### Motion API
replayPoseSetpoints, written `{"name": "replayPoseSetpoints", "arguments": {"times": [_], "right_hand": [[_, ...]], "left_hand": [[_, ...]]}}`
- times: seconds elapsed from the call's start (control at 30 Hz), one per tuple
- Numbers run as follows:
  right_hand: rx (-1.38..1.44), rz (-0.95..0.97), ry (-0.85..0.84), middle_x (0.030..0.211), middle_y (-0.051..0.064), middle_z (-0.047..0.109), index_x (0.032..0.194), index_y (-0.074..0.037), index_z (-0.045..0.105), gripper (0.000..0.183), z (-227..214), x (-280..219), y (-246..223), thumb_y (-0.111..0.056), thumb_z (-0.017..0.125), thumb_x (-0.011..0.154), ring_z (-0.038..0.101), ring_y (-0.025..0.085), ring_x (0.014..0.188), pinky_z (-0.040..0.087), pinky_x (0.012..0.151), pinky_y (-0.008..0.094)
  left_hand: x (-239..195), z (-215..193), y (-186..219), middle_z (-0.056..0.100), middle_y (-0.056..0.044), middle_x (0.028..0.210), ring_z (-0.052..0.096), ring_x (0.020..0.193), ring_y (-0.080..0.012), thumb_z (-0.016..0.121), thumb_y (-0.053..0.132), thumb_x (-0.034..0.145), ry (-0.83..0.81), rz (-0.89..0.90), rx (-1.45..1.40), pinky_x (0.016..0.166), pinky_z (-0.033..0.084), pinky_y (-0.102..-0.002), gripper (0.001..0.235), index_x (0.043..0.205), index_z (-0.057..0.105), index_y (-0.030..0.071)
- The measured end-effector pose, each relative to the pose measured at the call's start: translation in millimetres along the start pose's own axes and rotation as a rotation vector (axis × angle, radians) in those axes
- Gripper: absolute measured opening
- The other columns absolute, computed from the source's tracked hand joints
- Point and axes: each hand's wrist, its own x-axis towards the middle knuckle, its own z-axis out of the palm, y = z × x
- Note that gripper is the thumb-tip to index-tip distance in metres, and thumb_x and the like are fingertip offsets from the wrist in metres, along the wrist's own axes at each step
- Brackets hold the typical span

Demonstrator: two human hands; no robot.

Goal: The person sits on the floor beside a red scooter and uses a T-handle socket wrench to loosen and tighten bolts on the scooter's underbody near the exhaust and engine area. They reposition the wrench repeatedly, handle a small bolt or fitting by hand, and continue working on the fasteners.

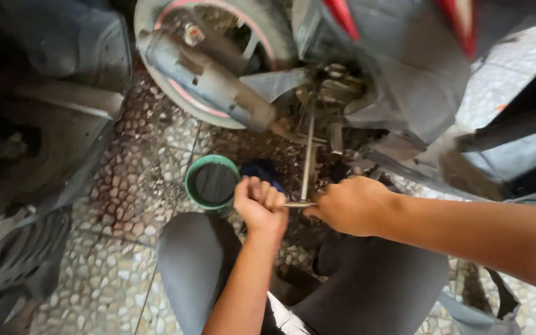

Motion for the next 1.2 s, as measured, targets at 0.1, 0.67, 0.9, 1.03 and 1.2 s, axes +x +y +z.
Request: {"name": "replayPoseSetpoints", "arguments": {"times": [0.1,0.67,0.9,1.03,1.2], "right_hand": [[0.153,0.191,0.103,0.069,0.014,0.071,0.093,-0.009,0.069,0.052,-15,0,-16,-0.054,0.045,0.103,0.071,0.037,0.063,0.057,0.058,0.052],[1.097,0.157,0.718,0.067,0.023,0.065,0.085,-0.002,0.069,0.026,51,30,-54,-0.025,0.065,0.097,0.063,0.043,0.061,0.048,0.053,0.050],[1.551,0.134,0.543,0.060,0.015,0.061,0.119,-0.004,0.072,0.029,38,15,-60,-0.019,0.054,0.101,0.055,0.021,0.046,0.046,0.048,0.036],[1.658,0.094,0.438,0.068,0.011,0.066,0.126,-0.005,0.070,0.033,45,13,-70,-0.019,0.053,0.102,0.055,0.016,0.054,0.049,0.051,0.034],[1.681,-0.124,0.587,0.082,0.006,0.069,0.139,0.002,0.060,0.044,70,33,-88,-0.027,0.053,0.106,0.061,0.012,0.069,0.053,0.063,0.030]], "left_hand": [[4,12,18,0.019,0.005,0.050,0.013,0.039,-0.0105,0.050,0.035,0.099,0.007,0.044,0.020,0.036,0.015,-0.029,0.044,0.063,0.034,0.017],[5,100,61,0.070,-0.014,0.097,0.070,0.087,-0.0323,0.062,0.031,0.104,-0.183,0.714,2.270,0.078,0.053,-0.042,0.029,0.111,0.064,0.003],[47,95,24,0.050,0.001,0.072,0.040,0.048,-0.0095,0.053,0.031,0.102,0.017,-0.536,1.563,0.040,0.029,-0.028,0.020,0.113,0.054,0.013],[26,87,37,0.042,0.004,0.071,0.032,0.048,-0.0056,0.049,0.026,0.106,0.034,-0.492,1.298,0.039,0.022,-0.025,0.015,0.111,0.054,0.013],[22,83,44,0.039,0.004,0.065,0.029,0.045,-0.0067,0.048,0.026,0.106,0.021,-0.480,1.382,0.037,0.019,-0.026,0.014,0.104,0.051,0.012]]}}
